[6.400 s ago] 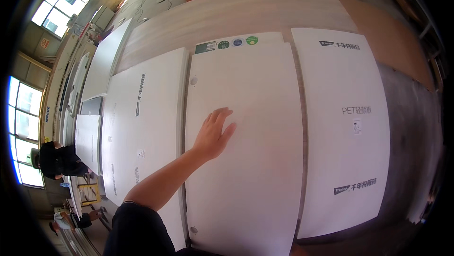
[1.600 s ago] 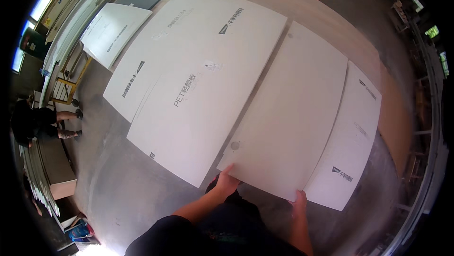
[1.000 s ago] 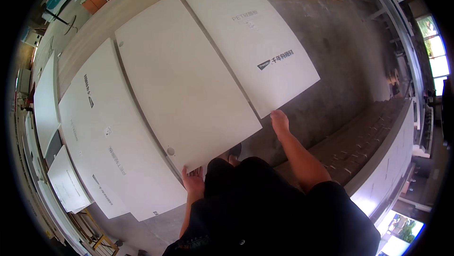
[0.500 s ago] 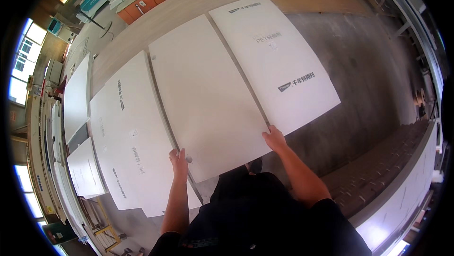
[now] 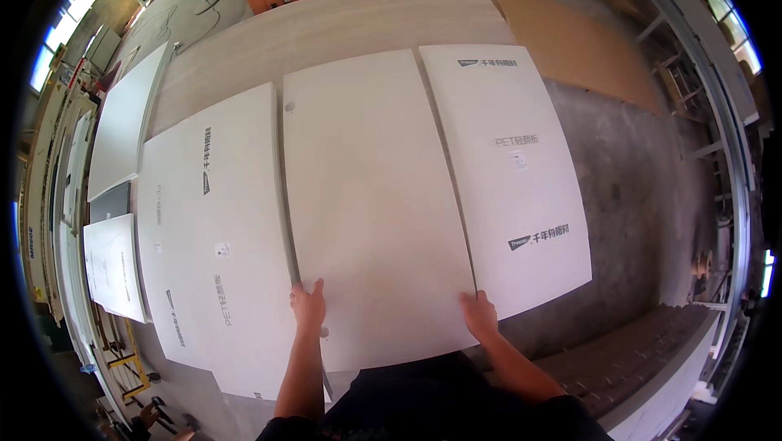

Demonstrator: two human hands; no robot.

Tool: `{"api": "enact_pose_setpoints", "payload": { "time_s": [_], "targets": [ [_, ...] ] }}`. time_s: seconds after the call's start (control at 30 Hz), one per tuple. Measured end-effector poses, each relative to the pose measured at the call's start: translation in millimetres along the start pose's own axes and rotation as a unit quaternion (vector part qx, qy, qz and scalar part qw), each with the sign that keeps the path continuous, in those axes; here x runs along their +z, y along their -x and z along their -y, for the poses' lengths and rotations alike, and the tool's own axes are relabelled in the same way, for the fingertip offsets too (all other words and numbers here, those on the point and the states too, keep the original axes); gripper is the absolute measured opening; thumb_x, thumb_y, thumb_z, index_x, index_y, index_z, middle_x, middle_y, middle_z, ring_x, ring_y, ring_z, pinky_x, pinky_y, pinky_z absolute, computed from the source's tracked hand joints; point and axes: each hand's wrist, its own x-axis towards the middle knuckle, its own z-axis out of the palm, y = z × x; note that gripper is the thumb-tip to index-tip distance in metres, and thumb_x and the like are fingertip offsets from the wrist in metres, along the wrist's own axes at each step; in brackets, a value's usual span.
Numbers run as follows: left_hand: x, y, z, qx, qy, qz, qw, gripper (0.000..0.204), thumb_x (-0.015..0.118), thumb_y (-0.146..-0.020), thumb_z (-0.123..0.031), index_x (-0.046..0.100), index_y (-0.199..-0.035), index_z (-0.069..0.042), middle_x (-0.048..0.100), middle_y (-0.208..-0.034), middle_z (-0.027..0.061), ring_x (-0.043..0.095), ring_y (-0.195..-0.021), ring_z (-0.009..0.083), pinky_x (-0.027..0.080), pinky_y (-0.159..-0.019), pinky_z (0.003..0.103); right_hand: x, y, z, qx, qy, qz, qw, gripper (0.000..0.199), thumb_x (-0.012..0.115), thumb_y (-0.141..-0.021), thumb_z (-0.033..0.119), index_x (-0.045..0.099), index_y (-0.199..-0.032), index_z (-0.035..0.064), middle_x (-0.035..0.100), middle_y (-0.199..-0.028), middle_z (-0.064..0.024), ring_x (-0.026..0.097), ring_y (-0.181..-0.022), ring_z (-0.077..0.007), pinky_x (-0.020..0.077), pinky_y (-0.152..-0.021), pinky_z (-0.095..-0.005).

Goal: The person applies adhesive from a caulking gun into circular holes on stacked white panels. They then insert small white plastic plugs into the holes and wipe the surface with a cloth. The person also moves and stacks large white panels labeled 'PET' on a workbench.

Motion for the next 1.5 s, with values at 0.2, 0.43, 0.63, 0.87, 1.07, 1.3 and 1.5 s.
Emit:
{"api": "enact_pose_setpoints", "payload": {
  "time_s": [0.2, 0.43, 0.63, 0.87, 1.07, 1.3, 1.5],
  "targets": [
    [-39, -17, -14, -0.097, 0.225, 0.071, 0.967, 0.064, 0.048, -0.092, -0.051, 0.054, -0.124, 0.004, 0.058, -0.121, 0.0172, 0.051, -0.112, 0.0293, 0.039, -0.095, 0.04, -16, 3, -1, 0.018, -0.096, -0.02, 0.995, 0.057, 0.042, -0.094, 0.051, 0.059, -0.087, -0.0032, 0.063, -0.089, -0.0275, 0.059, -0.089, -0.0457, 0.0446, -0.079, -0.051],
    [-49, 5, -53, -0.042, 0.306, -0.009, 0.951, 0.057, 0.042, -0.097, -0.045, 0.061, -0.116, 0.005, 0.065, -0.103, 0.0124, 0.057, -0.092, 0.023, 0.044, -0.082, 0.036, -21, 22, 15, 0.002, -0.191, -0.149, 0.97, 0.054, 0.042, -0.094, 0.045, 0.059, -0.078, -0.0039, 0.06, -0.075, -0.0244, 0.055, -0.071, -0.0416, 0.0417, -0.068, -0.0479],
    [-54, 23, -73, 0.03, 0.362, -0.014, 0.932, 0.056, 0.045, -0.097, -0.046, 0.063, -0.102, 0.006, 0.065, -0.094, 0.0097, 0.057, -0.084, 0.0196, 0.045, -0.077, 0.034, -34, 22, 7, -0.033, -0.238, -0.174, 0.955, 0.05, 0.044, -0.095, 0.039, 0.058, -0.074, -0.0044, 0.057, -0.065, -0.0204, 0.051, -0.06, -0.0326, 0.0404, -0.061, -0.0432],
    [-37, 33, -155, 0.058, 0.349, -0.002, 0.935, 0.057, 0.045, -0.096, -0.049, 0.063, -0.094, 0.005, 0.061, -0.082, 0.0078, 0.052, -0.077, 0.0174, 0.043, -0.072, 0.034, -98, -9, 18, -0.062, -0.363, -0.19, 0.91, 0.05, 0.045, -0.096, 0.038, 0.062, -0.078, -0.0059, 0.055, -0.06, -0.0096, 0.047, -0.06, -0.0168, 0.0391, -0.058, -0.0373],
    [50, 56, -198, 0.096, 0.279, 0.017, 0.955, 0.061, 0.043, -0.096, -0.051, 0.058, -0.079, 0.005, 0.057, -0.073, 0.0133, 0.051, -0.072, 0.0235, 0.042, -0.07, 0.038, -164, -61, -43, -0.04, -0.354, -0.214, 0.909, 0.051, 0.047, -0.095, 0.039, 0.064, -0.081, -0.0075, 0.056, -0.062, -0.0076, 0.047, -0.06, -0.0158, 0.0383, -0.056, -0.0367],
    [142, 135, -226, 0.067, 0.201, 0.023, 0.977, 0.06, 0.041, -0.095, -0.052, 0.056, -0.074, 0.003, 0.057, -0.07, 0.0196, 0.052, -0.07, 0.0323, 0.042, -0.07, 0.043, -219, -109, -150, -0.009, -0.391, -0.233, 0.89, 0.045, 0.054, -0.092, 0.033, 0.066, -0.086, -0.0093, 0.064, -0.073, -0.0086, 0.054, -0.066, -0.0159, 0.0425, -0.06, -0.036],
    [194, 171, -232, 0.051, 0.208, 0.036, 0.976, 0.06, 0.038, -0.095, -0.052, 0.058, -0.08, 0.003, 0.06, -0.078, 0.0224, 0.057, -0.079, 0.0385, 0.043, -0.075, 0.045, -256, -133, -196, -0.033, -0.385, -0.262, 0.884, 0.041, 0.055, -0.091, 0.031, 0.065, -0.09, -0.0091, 0.063, -0.079, -0.0073, 0.054, -0.071, -0.0159, 0.0445, -0.064, -0.035]
  ]
}}
